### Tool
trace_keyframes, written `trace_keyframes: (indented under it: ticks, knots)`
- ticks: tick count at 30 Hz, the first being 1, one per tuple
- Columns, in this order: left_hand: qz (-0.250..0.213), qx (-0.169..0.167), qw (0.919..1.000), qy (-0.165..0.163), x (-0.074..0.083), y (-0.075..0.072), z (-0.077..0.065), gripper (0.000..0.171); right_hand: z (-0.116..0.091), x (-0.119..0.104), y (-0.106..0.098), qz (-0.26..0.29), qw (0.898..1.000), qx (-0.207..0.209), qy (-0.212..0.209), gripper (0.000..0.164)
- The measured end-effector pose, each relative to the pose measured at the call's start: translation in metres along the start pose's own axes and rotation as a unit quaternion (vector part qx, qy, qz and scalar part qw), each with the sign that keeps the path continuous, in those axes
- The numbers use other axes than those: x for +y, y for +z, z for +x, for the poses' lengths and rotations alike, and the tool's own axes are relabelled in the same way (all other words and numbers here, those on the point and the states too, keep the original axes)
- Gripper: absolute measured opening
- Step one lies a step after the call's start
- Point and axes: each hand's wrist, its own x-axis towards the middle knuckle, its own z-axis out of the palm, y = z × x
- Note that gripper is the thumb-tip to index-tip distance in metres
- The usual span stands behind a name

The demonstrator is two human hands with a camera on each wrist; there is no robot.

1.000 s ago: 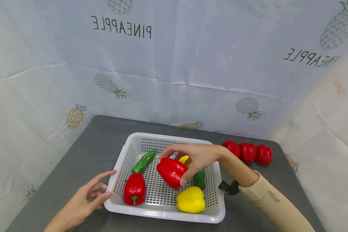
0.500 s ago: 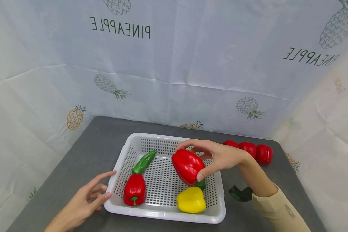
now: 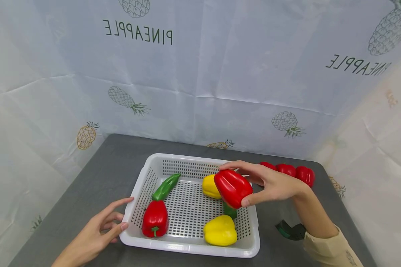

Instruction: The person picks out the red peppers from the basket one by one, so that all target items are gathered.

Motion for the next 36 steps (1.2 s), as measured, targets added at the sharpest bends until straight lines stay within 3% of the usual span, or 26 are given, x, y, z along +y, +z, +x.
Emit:
trace_keyframes:
  ticks: [5,10,16,27,36]
  knots:
    - [-0.005,0.003,0.9999,-0.01,-0.001,0.0,0.0,0.08,-0.007,0.004,0.001,0.017,0.999,0.03,-0.014,0.086]
    - [-0.004,0.001,1.0,0.001,-0.001,0.0,0.0,0.079,-0.016,0.009,0.001,0.027,0.997,0.063,-0.029,0.091]
    - [-0.003,0.0,1.0,0.003,-0.002,0.0,0.001,0.079,-0.026,0.016,0.001,0.014,0.995,0.097,-0.031,0.083]
    - [-0.003,-0.003,0.9997,0.023,-0.002,0.0,0.0,0.077,-0.042,0.024,0.002,0.033,0.992,0.118,-0.016,0.08]
    - [-0.001,-0.004,0.9999,0.013,-0.001,0.0,0.0,0.078,-0.049,0.032,-0.001,0.027,0.986,0.159,-0.033,0.076]
